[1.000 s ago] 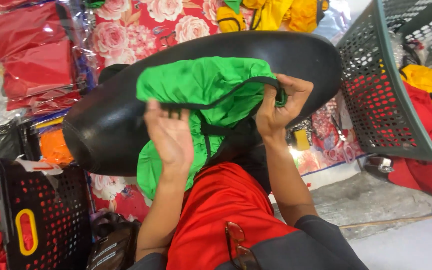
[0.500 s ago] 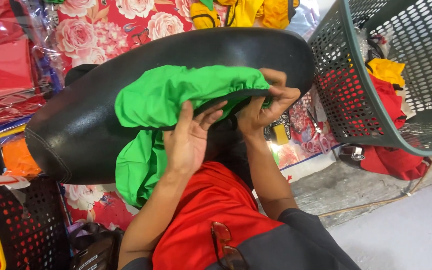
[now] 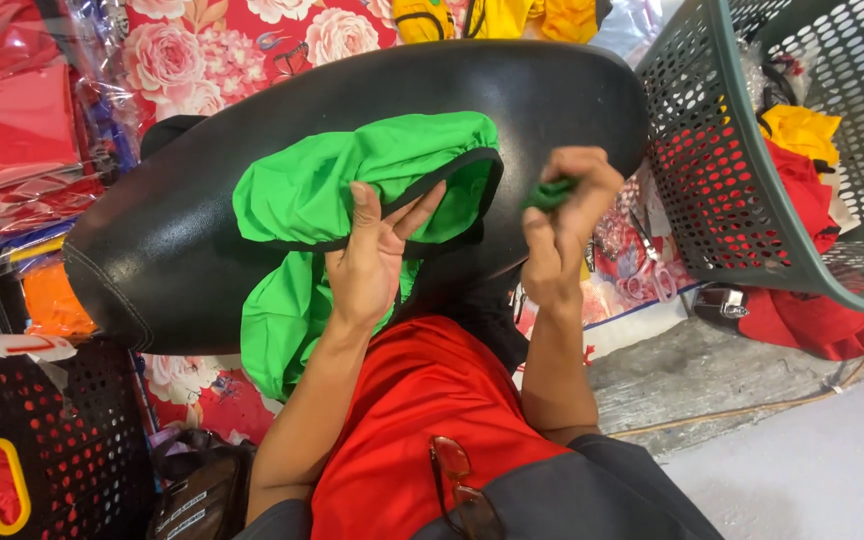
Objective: Adjusting the elastic band and fabric of a green seat cover on a black mold to ensure proper fit.
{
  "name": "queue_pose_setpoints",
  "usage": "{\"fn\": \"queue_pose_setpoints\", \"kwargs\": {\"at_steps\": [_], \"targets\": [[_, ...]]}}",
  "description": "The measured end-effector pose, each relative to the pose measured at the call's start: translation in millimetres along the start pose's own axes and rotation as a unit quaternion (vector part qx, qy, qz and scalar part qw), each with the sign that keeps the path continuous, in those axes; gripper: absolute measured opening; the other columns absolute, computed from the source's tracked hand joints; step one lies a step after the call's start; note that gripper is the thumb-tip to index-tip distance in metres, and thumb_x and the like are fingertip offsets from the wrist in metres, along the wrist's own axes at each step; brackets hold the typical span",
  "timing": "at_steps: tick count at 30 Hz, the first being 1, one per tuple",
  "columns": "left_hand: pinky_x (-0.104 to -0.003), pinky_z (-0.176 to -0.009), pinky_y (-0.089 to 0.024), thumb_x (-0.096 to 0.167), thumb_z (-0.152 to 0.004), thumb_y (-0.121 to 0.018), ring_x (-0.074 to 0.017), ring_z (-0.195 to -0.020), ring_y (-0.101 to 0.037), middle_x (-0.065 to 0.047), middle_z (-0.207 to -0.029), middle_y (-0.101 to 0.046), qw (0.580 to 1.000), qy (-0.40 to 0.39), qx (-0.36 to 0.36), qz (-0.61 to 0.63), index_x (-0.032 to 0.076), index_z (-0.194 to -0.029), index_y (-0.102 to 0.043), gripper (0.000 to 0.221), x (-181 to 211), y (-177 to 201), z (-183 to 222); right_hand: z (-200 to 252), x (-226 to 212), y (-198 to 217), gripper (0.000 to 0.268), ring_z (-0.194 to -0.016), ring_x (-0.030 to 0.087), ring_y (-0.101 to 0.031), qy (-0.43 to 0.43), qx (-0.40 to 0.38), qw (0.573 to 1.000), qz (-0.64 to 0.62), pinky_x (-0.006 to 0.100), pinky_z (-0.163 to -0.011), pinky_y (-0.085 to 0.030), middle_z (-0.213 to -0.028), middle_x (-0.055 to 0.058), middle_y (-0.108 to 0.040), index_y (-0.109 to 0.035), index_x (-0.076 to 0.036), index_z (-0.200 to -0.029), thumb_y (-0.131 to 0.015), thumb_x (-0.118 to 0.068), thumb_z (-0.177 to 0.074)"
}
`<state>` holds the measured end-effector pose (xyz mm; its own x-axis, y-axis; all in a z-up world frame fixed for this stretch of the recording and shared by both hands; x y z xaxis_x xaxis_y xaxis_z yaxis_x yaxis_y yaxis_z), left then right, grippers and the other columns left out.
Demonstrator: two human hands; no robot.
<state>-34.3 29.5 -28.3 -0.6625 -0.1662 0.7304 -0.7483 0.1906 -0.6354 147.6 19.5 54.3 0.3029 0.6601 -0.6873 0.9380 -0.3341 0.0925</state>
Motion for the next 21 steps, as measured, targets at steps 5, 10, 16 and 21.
{"fn": "queue_pose_setpoints", "kwargs": {"at_steps": [5,10,16,21], "targets": [[-0.057,-0.107,-0.056,0.027,-0.115,-0.037,-0.0411,-0.123,-0.064,-0.016,-0.137,-0.065,0.999,-0.008,-0.039,-0.019,0.005,-0.142,-0.058,0.04,-6,9,-4,16,-32,-42,0.018,-0.089,0.03,-0.06,0.13,0.102,0.982,0.093,0.042,-0.086,-0.049,-0.095,0.014,-0.065,-0.065,-0.004,-0.101,-0.074,0.002,-0.086],[-0.049,-0.111,-0.058,0.026,-0.114,-0.042,-0.0298,-0.115,-0.071,-0.013,-0.13,-0.07,0.997,-0.068,0.001,-0.046,0.005,-0.136,-0.061,0.036,24,-20,-6,13,-32,-68,0.015,-0.088,0.026,-0.071,0.21,0.09,0.966,0.118,0.038,-0.085,-0.06,-0.098,0.01,-0.08,-0.084,-0.009,-0.091,-0.083,0.003,-0.083],[-0.059,-0.116,-0.048,0.035,-0.115,-0.041,-0.0362,-0.123,-0.066,-0.014,-0.131,-0.07,1.0,0.009,-0.012,0.003,0.008,-0.136,-0.063,0.041,45,-32,-8,8,-18,-46,0.016,-0.083,0.032,-0.072,0.181,0.175,0.949,0.189,0.045,-0.078,-0.062,-0.094,0.014,-0.077,-0.081,-0.003,-0.095,-0.08,0.009,-0.083],[-0.061,-0.11,-0.053,0.039,-0.114,-0.04,-0.0392,-0.116,-0.069,-0.015,-0.128,-0.071,1.0,-0.007,0.007,-0.014,0.01,-0.136,-0.064,0.043,46,-37,-7,16,-14,-56,0.012,-0.098,0.034,-0.073,0.176,0.113,0.967,0.143,0.044,-0.093,-0.058,-0.102,0.015,-0.079,-0.083,-0.008,-0.095,-0.078,0.002,-0.089]]}}
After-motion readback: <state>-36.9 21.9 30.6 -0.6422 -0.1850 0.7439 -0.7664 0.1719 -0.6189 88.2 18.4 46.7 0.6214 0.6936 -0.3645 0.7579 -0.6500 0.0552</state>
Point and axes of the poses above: each hand's wrist, its own z-axis away from the middle knuckle, its own y-axis out of the back of the hand, x = y × z, the point moved 1 cm from there along -z, towards the middle knuckle
